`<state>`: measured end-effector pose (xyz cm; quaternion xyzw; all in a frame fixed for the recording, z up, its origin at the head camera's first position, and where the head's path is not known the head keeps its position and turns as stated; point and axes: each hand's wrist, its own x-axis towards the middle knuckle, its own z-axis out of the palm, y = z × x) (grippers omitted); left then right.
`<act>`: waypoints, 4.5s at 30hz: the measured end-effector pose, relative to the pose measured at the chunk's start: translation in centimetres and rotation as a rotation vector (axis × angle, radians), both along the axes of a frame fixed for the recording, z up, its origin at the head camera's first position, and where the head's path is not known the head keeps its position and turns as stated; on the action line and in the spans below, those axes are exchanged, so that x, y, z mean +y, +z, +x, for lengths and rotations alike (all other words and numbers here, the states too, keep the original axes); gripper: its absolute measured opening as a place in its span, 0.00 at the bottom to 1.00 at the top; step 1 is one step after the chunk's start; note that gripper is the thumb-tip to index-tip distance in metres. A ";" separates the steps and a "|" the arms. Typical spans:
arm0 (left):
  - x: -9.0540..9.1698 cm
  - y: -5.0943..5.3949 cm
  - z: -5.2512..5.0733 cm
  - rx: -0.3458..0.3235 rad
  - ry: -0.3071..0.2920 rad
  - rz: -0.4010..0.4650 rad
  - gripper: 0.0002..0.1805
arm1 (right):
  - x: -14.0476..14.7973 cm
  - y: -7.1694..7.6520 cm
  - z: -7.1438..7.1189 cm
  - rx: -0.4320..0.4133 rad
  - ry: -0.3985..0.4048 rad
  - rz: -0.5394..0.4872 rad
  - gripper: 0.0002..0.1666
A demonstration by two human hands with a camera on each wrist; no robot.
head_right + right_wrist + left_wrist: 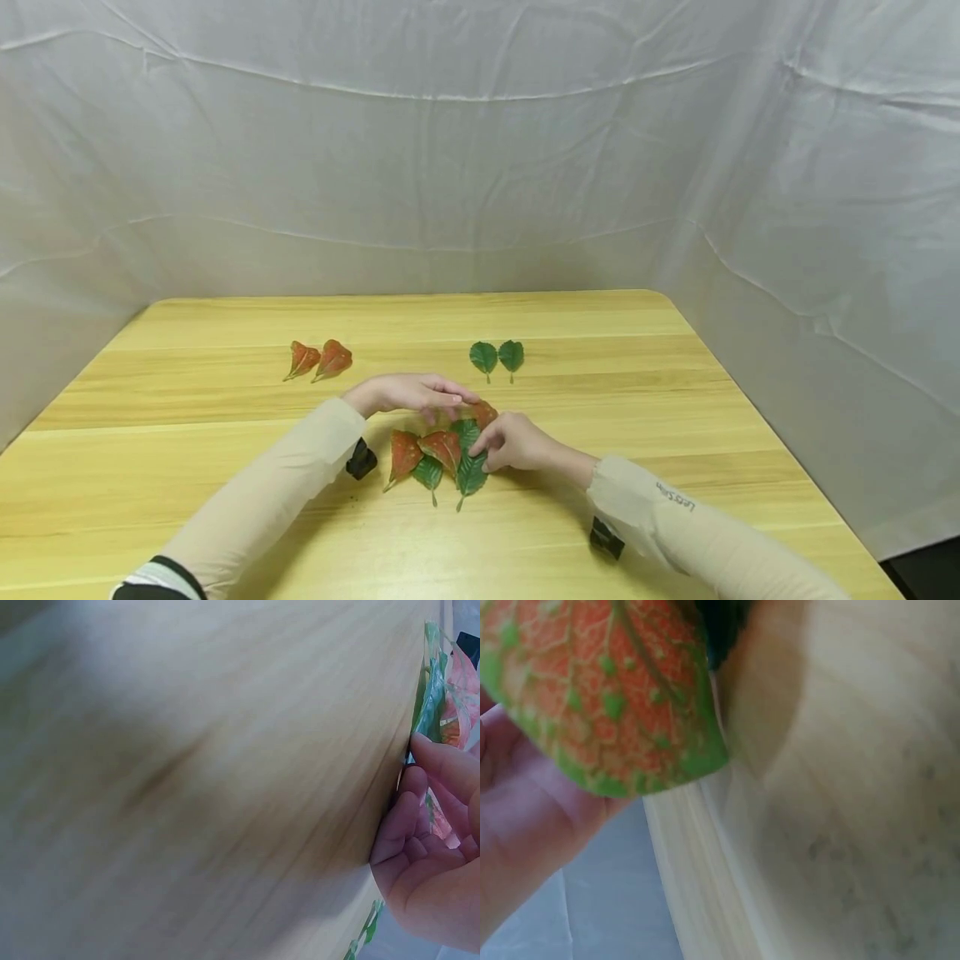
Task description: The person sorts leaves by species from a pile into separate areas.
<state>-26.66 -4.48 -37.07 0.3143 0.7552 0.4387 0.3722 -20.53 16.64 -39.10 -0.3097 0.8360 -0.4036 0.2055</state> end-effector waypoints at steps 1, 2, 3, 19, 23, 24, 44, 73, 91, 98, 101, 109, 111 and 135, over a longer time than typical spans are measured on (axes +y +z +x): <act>0.1 0.0 0.0 0.008 0.030 0.016 0.20 | 0.0 0.0 0.0 -0.001 -0.001 0.001 0.11; 0.2 0.1 -0.1 0.017 0.067 0.034 0.19 | 0.0 0.0 0.0 -0.001 -0.003 0.003 0.11; 0.3 0.1 -0.1 0.025 0.109 0.059 0.19 | 0.0 0.0 0.0 -0.004 -0.005 0.004 0.11; 0.0 1.0 -0.4 0.155 0.696 0.308 0.18 | -0.1 0.1 0.0 -0.044 -0.012 0.008 0.11; -0.7 1.4 -0.5 0.145 0.749 0.334 0.20 | -0.1 0.1 0.0 -0.052 -0.020 0.004 0.11; -0.8 1.5 -0.6 0.147 0.753 0.334 0.20 | -0.1 0.1 0.0 -0.052 -0.022 0.004 0.11; -5.6 1.0 -1.4 0.125 0.855 0.353 0.18 | 0.0 0.0 0.0 -0.040 -0.020 0.000 0.10; -10.2 0.3 -2.3 0.222 0.892 0.040 0.14 | 0.0 0.1 0.1 -0.055 -0.026 -0.010 0.10; -10.2 -0.2 -2.5 0.269 0.847 -0.080 0.15 | 0.0 0.2 0.2 -0.055 -0.023 -0.003 0.10; -10.5 -0.1 -2.2 0.287 0.848 -0.127 0.13 | 0.1 0.1 0.1 -0.057 -0.023 -0.008 0.10; -10.5 0.0 -2.1 0.299 0.846 -0.145 0.13 | 0.1 0.1 0.0 -0.057 -0.025 -0.008 0.10; -10.4 0.3 -1.8 0.357 0.864 -0.161 0.12 | 0.2 0.1 -0.1 -0.057 -0.021 -0.008 0.10; -10.3 0.4 -1.7 0.372 0.874 -0.154 0.12 | 0.2 0.1 -0.1 -0.056 -0.023 -0.006 0.10; -8.6 0.9 1.1 0.479 0.759 -0.092 0.10 | 0.2 0.0 -0.2 -0.060 -0.017 -0.001 0.11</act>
